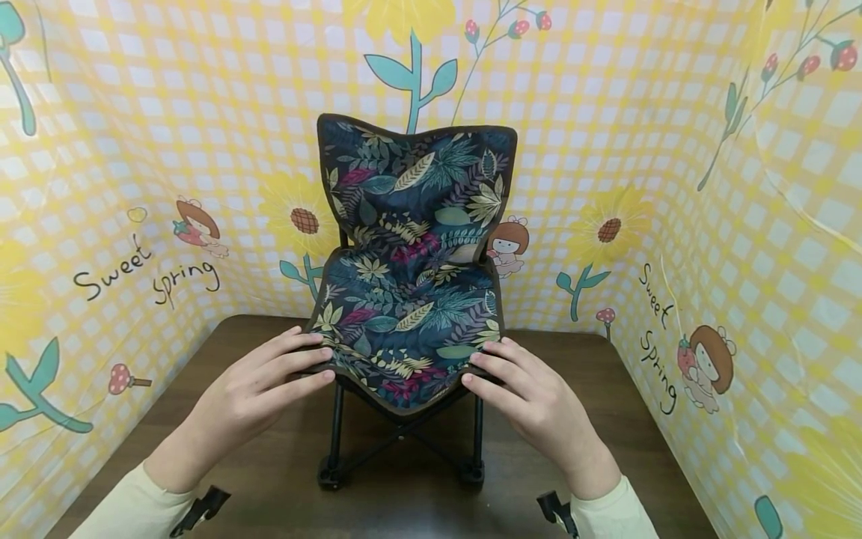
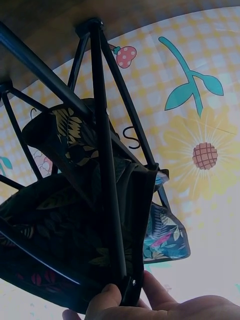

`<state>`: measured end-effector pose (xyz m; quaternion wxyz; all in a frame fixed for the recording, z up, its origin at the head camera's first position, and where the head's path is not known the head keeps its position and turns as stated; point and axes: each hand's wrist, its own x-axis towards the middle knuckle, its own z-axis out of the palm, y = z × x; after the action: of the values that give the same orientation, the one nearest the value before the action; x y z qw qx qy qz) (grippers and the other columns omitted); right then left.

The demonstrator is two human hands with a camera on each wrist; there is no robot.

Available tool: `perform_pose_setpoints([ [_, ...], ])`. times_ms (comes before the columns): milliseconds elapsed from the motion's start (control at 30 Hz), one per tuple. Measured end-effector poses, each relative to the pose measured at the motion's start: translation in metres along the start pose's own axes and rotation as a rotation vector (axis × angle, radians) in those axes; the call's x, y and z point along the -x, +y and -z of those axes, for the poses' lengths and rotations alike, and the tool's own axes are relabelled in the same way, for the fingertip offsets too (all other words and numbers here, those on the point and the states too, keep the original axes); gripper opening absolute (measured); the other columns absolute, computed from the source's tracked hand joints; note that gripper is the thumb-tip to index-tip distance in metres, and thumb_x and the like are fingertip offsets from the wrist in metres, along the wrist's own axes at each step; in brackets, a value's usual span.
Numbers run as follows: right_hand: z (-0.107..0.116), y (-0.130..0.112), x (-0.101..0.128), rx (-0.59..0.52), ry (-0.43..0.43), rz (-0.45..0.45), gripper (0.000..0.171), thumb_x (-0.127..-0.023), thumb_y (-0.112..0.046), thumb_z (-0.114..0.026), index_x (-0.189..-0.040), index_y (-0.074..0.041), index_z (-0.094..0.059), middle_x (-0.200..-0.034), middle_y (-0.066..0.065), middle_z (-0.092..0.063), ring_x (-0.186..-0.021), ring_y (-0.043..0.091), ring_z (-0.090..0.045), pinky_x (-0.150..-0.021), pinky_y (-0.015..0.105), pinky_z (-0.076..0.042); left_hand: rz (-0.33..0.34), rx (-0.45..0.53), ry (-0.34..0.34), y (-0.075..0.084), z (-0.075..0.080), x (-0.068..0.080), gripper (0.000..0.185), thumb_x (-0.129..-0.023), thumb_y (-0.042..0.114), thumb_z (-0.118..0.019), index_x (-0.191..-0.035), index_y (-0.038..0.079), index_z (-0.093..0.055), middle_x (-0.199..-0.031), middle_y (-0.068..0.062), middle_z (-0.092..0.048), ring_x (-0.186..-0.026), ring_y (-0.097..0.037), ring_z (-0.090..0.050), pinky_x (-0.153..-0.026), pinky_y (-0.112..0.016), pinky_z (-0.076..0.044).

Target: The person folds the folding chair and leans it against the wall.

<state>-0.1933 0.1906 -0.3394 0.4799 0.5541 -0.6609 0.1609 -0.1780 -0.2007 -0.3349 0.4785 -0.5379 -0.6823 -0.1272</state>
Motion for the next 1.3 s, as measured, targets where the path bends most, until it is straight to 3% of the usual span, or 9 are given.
perform_pose_setpoints([
  [533,0.0,0.003,-0.01,0.004,0.015,0.011,0.025,-0.106,-0.003,-0.053,-0.115,-0.003,-0.077,-0.114,0.02,-0.074,-0.105,0.041,-0.07,-0.102,0.052,-0.054,-0.005,-0.005,0.008,0.001,-0.001,-0.014,0.03,-0.107,0.003,-0.048,-0.118,0.006,-0.076,-0.12,-0.016,-0.072,-0.108,-0.04,-0.068,-0.113,-0.049,-0.046],
  [1300,-0.001,0.004,-0.021,0.014,0.035,0.034,0.024,-0.105,-0.002,-0.054,-0.115,-0.002,-0.077,-0.115,0.02,-0.074,-0.106,0.04,-0.07,-0.099,0.052,-0.055,-0.018,-0.028,0.04,0.002,-0.004,-0.023,0.03,-0.106,0.0,-0.05,-0.121,0.008,-0.075,-0.119,-0.015,-0.073,-0.106,-0.039,-0.069,-0.107,-0.051,-0.051],
])
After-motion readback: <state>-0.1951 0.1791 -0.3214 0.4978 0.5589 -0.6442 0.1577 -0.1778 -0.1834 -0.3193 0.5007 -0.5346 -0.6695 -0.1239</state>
